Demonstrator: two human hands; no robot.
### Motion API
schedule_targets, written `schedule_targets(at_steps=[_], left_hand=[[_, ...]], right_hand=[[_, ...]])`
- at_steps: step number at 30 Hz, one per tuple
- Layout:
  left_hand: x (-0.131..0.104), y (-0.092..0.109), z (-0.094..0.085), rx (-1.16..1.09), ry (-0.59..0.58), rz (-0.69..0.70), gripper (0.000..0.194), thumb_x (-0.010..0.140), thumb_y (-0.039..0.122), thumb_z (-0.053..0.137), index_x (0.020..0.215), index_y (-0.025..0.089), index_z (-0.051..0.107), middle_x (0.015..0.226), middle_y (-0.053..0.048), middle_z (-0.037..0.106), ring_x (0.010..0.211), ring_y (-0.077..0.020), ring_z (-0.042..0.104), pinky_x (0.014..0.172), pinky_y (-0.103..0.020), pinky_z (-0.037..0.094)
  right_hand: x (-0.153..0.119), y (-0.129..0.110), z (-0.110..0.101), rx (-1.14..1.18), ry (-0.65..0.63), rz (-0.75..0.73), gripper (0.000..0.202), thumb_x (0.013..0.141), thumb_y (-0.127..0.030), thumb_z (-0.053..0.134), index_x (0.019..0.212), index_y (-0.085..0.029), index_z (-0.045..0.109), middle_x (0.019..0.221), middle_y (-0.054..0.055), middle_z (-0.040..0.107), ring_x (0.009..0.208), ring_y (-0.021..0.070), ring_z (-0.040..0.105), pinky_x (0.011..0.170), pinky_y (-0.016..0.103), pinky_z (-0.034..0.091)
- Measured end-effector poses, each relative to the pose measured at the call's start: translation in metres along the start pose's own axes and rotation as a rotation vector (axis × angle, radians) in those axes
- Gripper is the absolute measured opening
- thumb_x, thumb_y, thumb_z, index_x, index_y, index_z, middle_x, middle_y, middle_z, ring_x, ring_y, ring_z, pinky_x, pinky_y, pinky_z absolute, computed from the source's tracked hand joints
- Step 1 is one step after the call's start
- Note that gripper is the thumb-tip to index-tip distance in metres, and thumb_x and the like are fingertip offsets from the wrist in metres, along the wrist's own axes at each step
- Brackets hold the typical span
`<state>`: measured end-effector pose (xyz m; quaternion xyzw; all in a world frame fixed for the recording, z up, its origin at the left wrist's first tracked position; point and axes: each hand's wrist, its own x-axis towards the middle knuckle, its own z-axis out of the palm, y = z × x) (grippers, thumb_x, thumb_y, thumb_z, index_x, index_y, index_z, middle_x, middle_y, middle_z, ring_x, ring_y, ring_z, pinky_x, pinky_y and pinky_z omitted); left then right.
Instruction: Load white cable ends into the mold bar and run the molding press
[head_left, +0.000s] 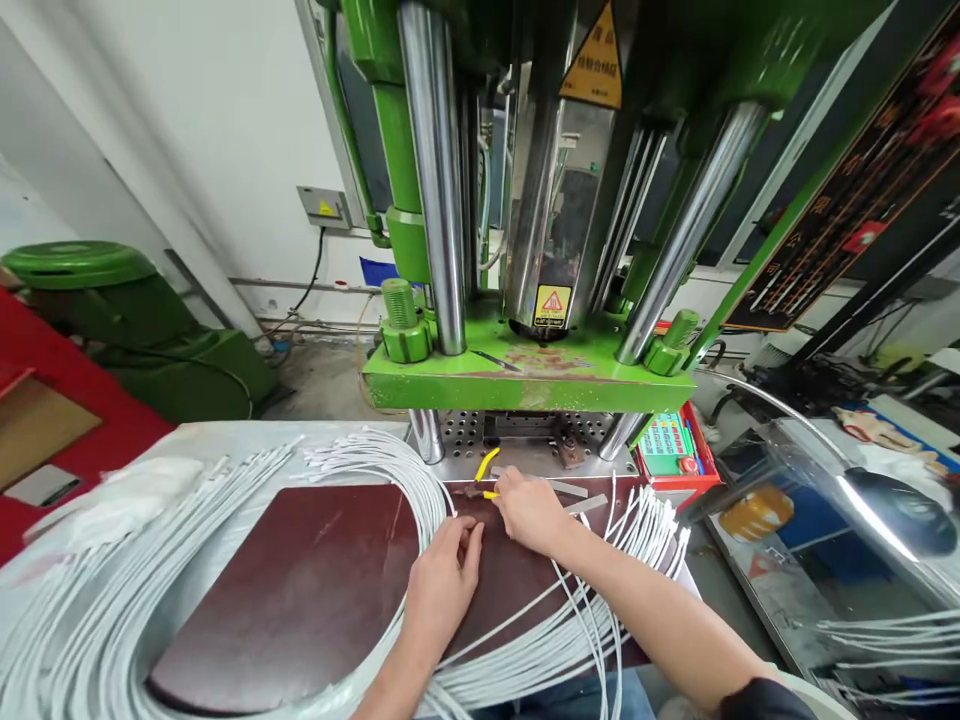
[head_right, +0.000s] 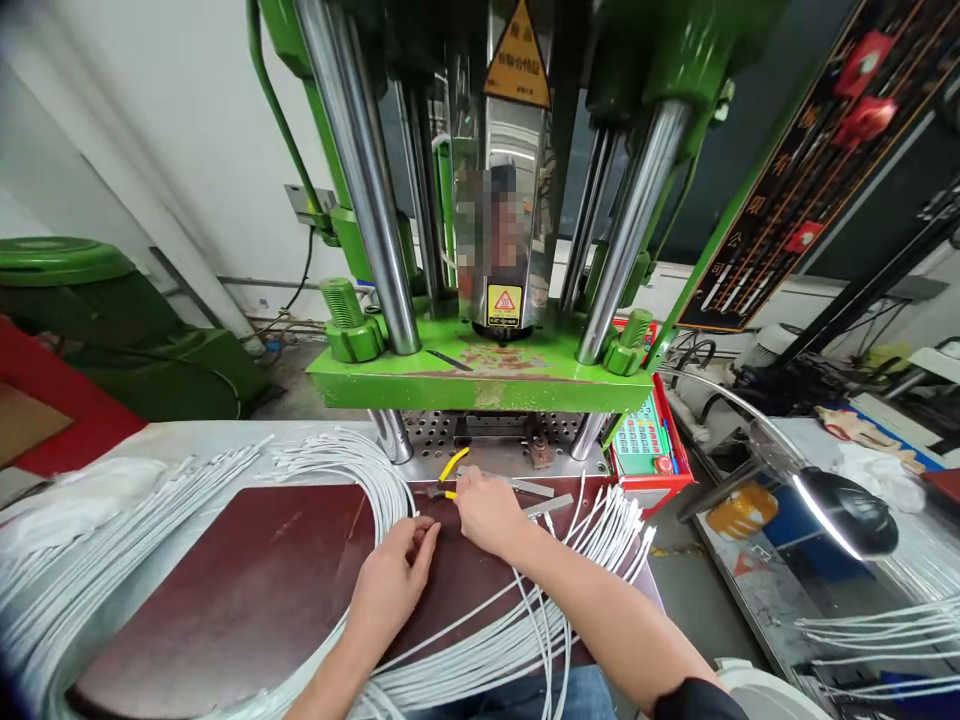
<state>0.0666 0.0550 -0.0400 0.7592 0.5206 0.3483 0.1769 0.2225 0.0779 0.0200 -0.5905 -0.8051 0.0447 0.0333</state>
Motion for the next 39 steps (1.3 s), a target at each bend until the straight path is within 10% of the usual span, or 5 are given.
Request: schedule_targets(at_steps=[8, 13, 24, 31, 39], left_hand=[[-0.002, 0.006, 0.001, 0.095, -0.032, 0.191, 0.018, 0.092, 0.03, 0.043, 0.093, 0.02, 0.057, 0.081, -0.005, 0.061, 0.078, -0.0209, 0.059, 0.072, -0.034, 0.045], [0.01, 0.023, -0.01, 0.38, -0.261, 0.361, 0.019, 0.088, 0.018, 0.043, 0.082, 0.017, 0.062, 0.088, -0.008, 0.061, 0.088, -0.0244, 0.055, 0.085, -0.041, 0.04], [0.03, -0.021, -0.047, 0.644, -0.233, 0.197, 0.025, 0.084, 0.013, 0.039, 0.075, 0.014, 0.062, 0.082, -0.011, 0.062, 0.083, -0.0269, 0.058, 0.085, -0.048, 0.037], [0.036, -0.001, -0.02, 0.588, -0.271, 0.236, 0.026, 0.088, 0.022, 0.038, 0.085, 0.013, 0.062, 0.084, -0.011, 0.06, 0.085, -0.0287, 0.057, 0.085, -0.048, 0.04], [0.03, 0.037, 0.02, 0.303, -0.504, 0.255, 0.021, 0.091, 0.027, 0.039, 0.1, 0.019, 0.056, 0.098, -0.006, 0.054, 0.09, -0.0228, 0.059, 0.074, -0.035, 0.049]], right_hand=[[-0.095, 0.01, -0.149, 0.284, 0.516, -0.075, 0.013, 0.095, -0.024, 0.046, 0.097, -0.019, 0.057, 0.089, 0.004, 0.059, 0.079, 0.0137, 0.056, 0.069, 0.026, 0.043], [-0.067, 0.057, -0.195, -0.135, 0.682, 0.013, 0.015, 0.092, -0.029, 0.05, 0.092, -0.017, 0.059, 0.085, 0.005, 0.059, 0.074, 0.0162, 0.057, 0.062, 0.028, 0.041], [-0.049, 0.098, -0.157, -0.128, 0.743, 0.101, 0.023, 0.091, -0.034, 0.051, 0.096, -0.017, 0.065, 0.088, 0.006, 0.065, 0.075, 0.0184, 0.061, 0.062, 0.028, 0.042], [-0.079, 0.103, -0.081, 0.03, 0.075, 0.019, 0.017, 0.092, -0.022, 0.048, 0.096, -0.018, 0.064, 0.094, 0.005, 0.065, 0.088, 0.0179, 0.06, 0.076, 0.028, 0.044], [-0.088, 0.139, -0.003, 0.044, -0.047, 0.099, 0.019, 0.086, -0.016, 0.056, 0.104, -0.018, 0.061, 0.102, 0.008, 0.06, 0.101, 0.0225, 0.054, 0.087, 0.033, 0.043]])
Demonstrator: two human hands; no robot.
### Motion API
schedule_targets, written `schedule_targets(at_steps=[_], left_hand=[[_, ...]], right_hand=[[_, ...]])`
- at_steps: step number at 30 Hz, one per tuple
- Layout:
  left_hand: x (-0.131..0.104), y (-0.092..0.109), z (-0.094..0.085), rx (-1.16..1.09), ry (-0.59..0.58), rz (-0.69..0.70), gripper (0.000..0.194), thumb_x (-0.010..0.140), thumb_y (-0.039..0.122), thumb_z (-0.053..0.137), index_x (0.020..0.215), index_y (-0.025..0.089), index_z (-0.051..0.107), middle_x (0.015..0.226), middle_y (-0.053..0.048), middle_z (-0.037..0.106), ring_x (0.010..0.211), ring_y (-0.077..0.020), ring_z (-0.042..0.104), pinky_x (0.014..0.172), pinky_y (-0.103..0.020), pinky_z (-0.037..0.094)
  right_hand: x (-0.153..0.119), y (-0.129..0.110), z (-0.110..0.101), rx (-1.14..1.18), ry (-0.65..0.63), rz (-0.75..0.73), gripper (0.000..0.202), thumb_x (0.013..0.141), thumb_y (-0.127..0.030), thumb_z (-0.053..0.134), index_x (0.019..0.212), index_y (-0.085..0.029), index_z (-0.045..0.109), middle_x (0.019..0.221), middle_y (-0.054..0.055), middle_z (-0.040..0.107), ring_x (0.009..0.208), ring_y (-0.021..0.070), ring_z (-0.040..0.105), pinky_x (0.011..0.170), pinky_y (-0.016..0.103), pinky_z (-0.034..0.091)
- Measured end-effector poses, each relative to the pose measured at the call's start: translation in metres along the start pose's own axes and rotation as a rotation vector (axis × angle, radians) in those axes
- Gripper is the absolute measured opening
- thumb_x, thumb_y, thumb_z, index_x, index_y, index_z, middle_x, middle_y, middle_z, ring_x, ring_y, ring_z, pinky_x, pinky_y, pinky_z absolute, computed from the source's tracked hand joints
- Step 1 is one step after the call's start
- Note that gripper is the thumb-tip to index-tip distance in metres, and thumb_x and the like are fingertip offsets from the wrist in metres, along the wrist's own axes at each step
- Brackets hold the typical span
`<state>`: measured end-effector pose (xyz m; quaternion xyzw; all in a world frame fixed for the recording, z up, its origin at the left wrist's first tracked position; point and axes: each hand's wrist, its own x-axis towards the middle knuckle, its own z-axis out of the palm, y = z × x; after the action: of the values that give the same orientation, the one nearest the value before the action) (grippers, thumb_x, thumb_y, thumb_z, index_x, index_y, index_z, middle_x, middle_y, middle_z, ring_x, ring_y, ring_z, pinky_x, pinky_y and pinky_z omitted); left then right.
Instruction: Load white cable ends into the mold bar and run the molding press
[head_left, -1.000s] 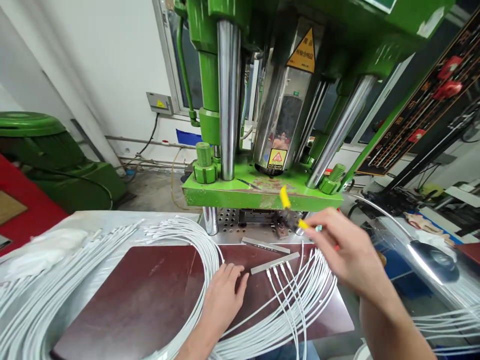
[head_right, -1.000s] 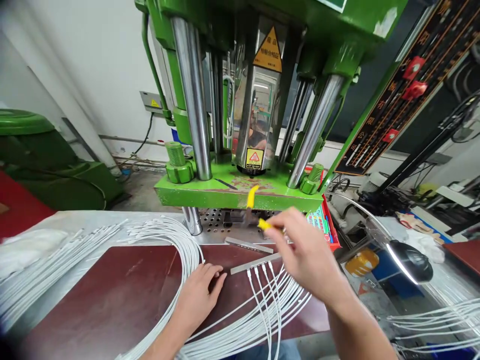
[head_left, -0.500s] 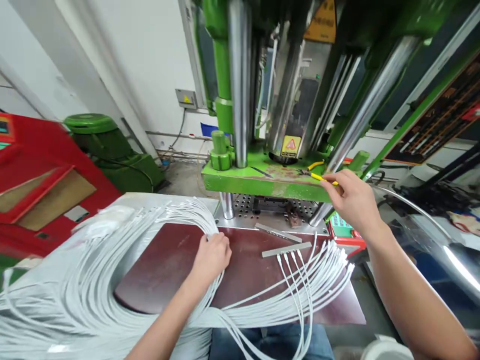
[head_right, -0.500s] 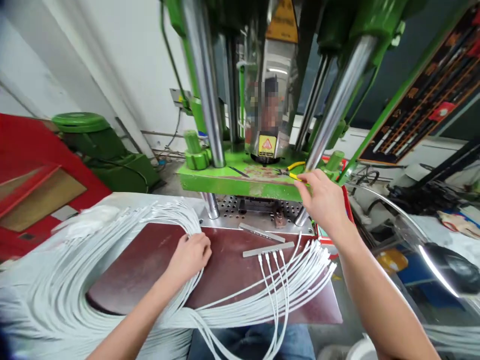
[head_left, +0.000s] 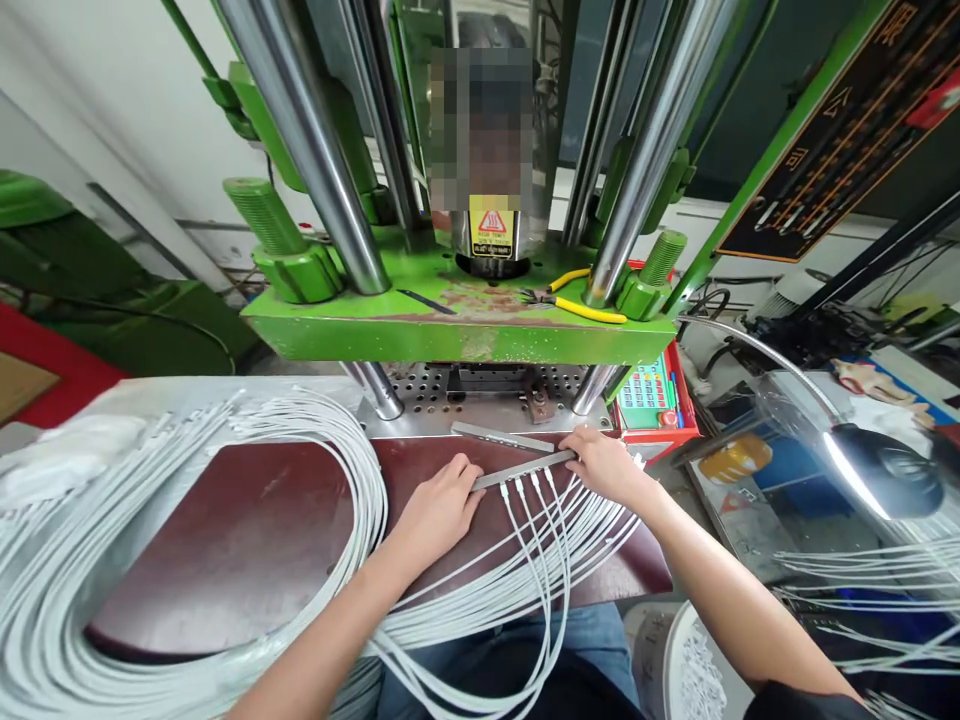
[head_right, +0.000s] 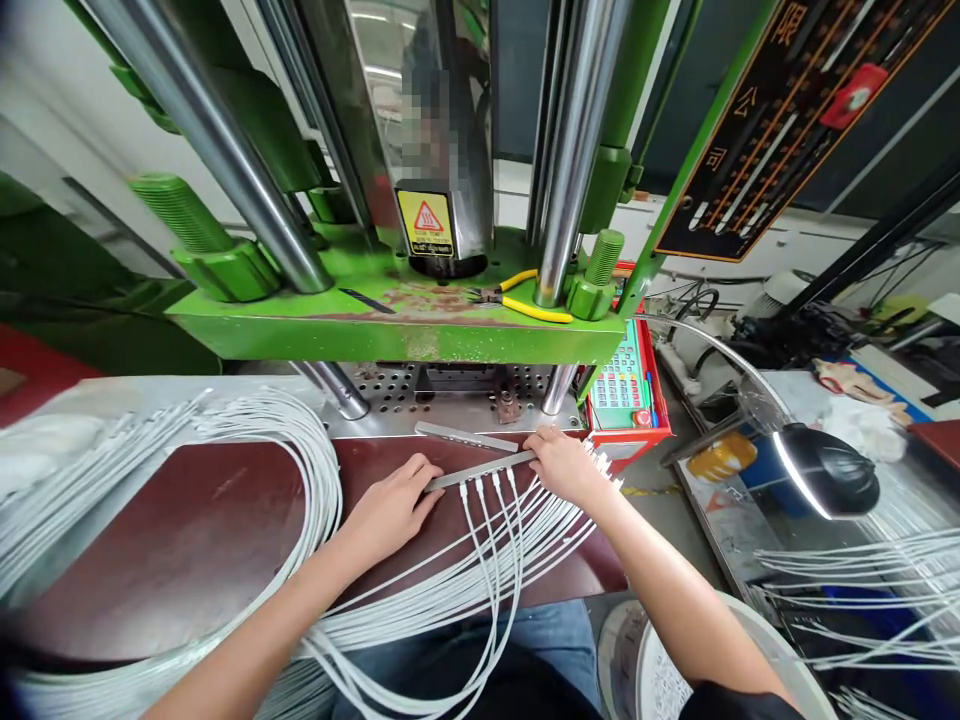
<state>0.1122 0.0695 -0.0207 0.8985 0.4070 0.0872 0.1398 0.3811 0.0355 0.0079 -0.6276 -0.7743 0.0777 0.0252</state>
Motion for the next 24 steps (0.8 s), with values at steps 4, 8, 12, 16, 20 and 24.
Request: schedule_targets(at_steps=[4, 8, 12, 16, 20, 24], left_hand=[[0.003, -0.001, -0.009, -0.059, 0.035, 0.008, 0.022, 0.094, 0.028, 0.035, 0.102, 0.019, 0.053, 0.101, -0.006, 0.053, 0.09, -0.0214, 0.059, 0.075, -0.035, 0.049], [0.005, 0.009, -0.043, -0.221, 0.152, 0.054, 0.025, 0.095, 0.032, 0.035, 0.111, 0.022, 0.05, 0.107, -0.005, 0.052, 0.088, -0.0179, 0.058, 0.077, -0.031, 0.047], [0.013, 0.029, -0.058, -0.386, 0.248, 0.097, 0.024, 0.091, 0.035, 0.045, 0.11, 0.025, 0.055, 0.106, -0.005, 0.054, 0.09, -0.018, 0.057, 0.081, -0.032, 0.046], [0.008, 0.065, -0.025, -1.081, 0.357, -0.274, 0.049, 0.084, 0.045, 0.056, 0.125, 0.023, 0.044, 0.113, -0.009, 0.058, 0.097, -0.0203, 0.059, 0.088, -0.037, 0.046], [-0.018, 0.114, 0.015, -1.801, -0.228, -0.437, 0.053, 0.082, 0.051, 0.057, 0.119, 0.014, 0.049, 0.098, -0.014, 0.068, 0.088, -0.0235, 0.066, 0.08, -0.038, 0.05], [-0.038, 0.137, 0.026, -1.887, -0.37, -0.367, 0.041, 0.078, 0.051, 0.062, 0.091, 0.012, 0.061, 0.067, -0.006, 0.065, 0.049, -0.0148, 0.059, 0.049, -0.026, 0.044]], right_hand=[[-0.009, 0.001, -0.014, 0.015, 0.065, -0.068, 0.01, 0.087, -0.018, 0.055, 0.095, -0.015, 0.061, 0.097, 0.01, 0.058, 0.101, 0.0247, 0.051, 0.087, 0.038, 0.043], [-0.02, -0.003, -0.049, 0.321, -0.033, -0.151, 0.023, 0.089, -0.024, 0.055, 0.111, -0.016, 0.054, 0.098, 0.007, 0.062, 0.089, 0.0189, 0.057, 0.081, 0.034, 0.045], [-0.02, -0.02, -0.065, 0.591, -0.093, -0.239, 0.033, 0.095, -0.037, 0.045, 0.122, -0.02, 0.054, 0.101, 0.004, 0.066, 0.087, 0.0151, 0.061, 0.079, 0.028, 0.046], [-0.012, -0.026, -0.065, 0.525, 0.075, -0.159, 0.031, 0.096, -0.034, 0.044, 0.114, -0.017, 0.063, 0.111, 0.007, 0.066, 0.101, 0.0185, 0.06, 0.087, 0.03, 0.043], [-0.008, -0.02, -0.072, 0.465, 0.11, -0.124, 0.031, 0.095, -0.034, 0.046, 0.114, -0.017, 0.064, 0.113, 0.007, 0.066, 0.102, 0.0196, 0.061, 0.088, 0.03, 0.043], [-0.005, -0.02, -0.078, 0.441, 0.099, -0.147, 0.032, 0.095, -0.035, 0.044, 0.114, -0.018, 0.065, 0.112, 0.006, 0.067, 0.101, 0.0191, 0.061, 0.086, 0.028, 0.044]])
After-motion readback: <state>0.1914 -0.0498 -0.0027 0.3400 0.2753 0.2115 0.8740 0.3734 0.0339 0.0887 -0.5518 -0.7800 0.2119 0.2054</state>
